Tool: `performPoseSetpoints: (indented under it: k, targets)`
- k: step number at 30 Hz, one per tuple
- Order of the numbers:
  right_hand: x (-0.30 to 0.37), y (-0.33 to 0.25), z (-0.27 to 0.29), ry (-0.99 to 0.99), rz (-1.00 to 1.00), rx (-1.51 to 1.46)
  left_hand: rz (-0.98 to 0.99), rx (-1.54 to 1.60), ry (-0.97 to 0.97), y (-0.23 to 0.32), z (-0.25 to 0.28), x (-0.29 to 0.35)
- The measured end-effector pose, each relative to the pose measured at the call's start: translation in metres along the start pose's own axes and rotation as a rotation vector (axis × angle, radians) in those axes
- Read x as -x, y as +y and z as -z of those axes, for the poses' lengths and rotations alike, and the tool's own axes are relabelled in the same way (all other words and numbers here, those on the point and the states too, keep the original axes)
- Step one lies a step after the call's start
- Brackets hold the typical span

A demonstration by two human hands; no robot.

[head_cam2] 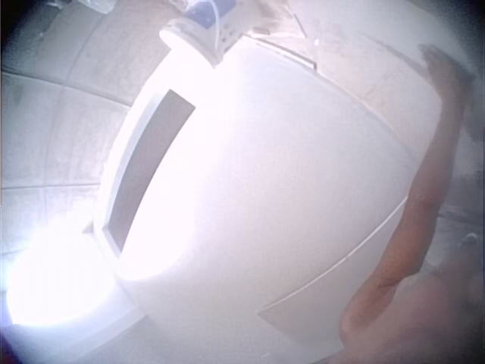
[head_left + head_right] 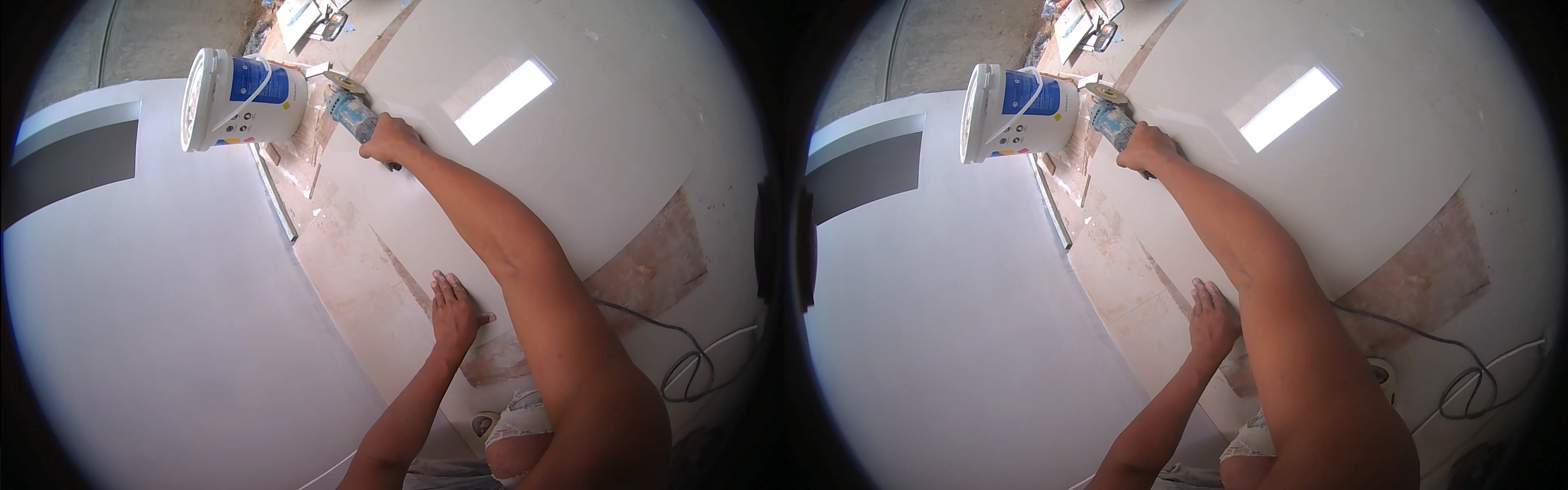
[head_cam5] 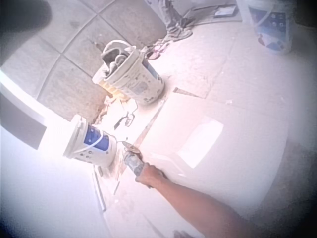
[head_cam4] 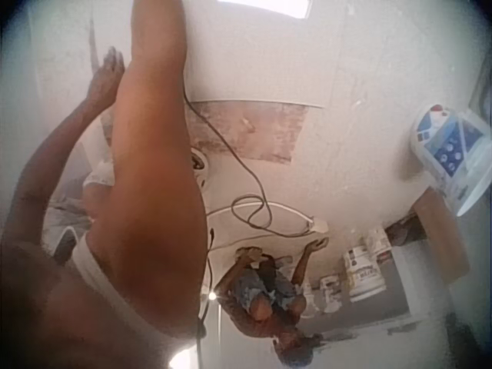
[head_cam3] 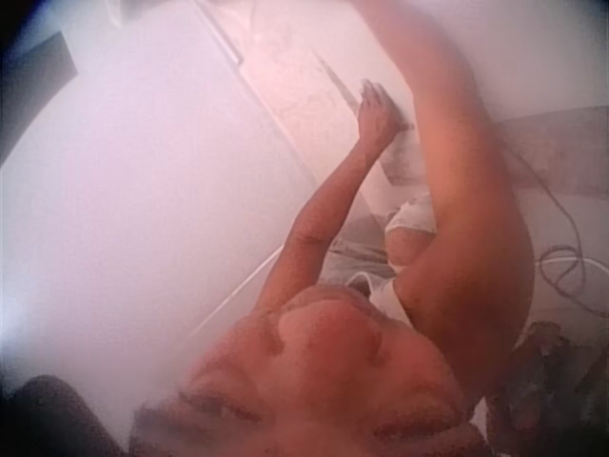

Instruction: The person uses an angle grinder to cut a large white tile on the floor. They reposition the tile and continue cutting along a marked line.

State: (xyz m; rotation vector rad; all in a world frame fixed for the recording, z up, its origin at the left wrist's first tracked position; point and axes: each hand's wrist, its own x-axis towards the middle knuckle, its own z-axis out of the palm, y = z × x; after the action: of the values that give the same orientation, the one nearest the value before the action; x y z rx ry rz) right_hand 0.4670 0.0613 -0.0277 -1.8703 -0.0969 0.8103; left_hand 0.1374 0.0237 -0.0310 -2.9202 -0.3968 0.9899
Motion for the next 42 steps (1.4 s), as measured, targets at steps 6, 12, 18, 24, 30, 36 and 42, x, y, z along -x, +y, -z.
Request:
performPoseSetpoints:
  k: [6,12,18,24,30,36,42]
  targets:
    - [-0.003,0.002,-0.002,0.021,0.008,0.02,-0.003,0.002,-0.024,0.002,0.005,0.001]
    - [-0.003,0.001,-0.003,0.019,0.005,0.024,0.014,0.035,-0.031,0.002,0.006,0.0]
    - [-0.004,0.002,-0.002,0.026,0.012,0.004,-0.002,0.051,-0.013,0.002,0.009,0.002]
    - [-0.002,0.003,-0.001,0.033,0.022,-0.009,-0.019,0.047,0.045,-0.001,-0.002,0.001]
    - [-0.005,0.006,0.0,0.002,0.02,-0.033,-0.023,0.039,0.05,0.0,-0.001,0.001]
    - [-0.004,0.005,0.0,-0.002,0.018,-0.033,-0.006,0.051,0.028,0.002,0.003,0.001]
    - [-0.006,0.003,0.0,0.017,0.013,-0.001,0.003,0.028,0.019,0.001,-0.003,0.0]
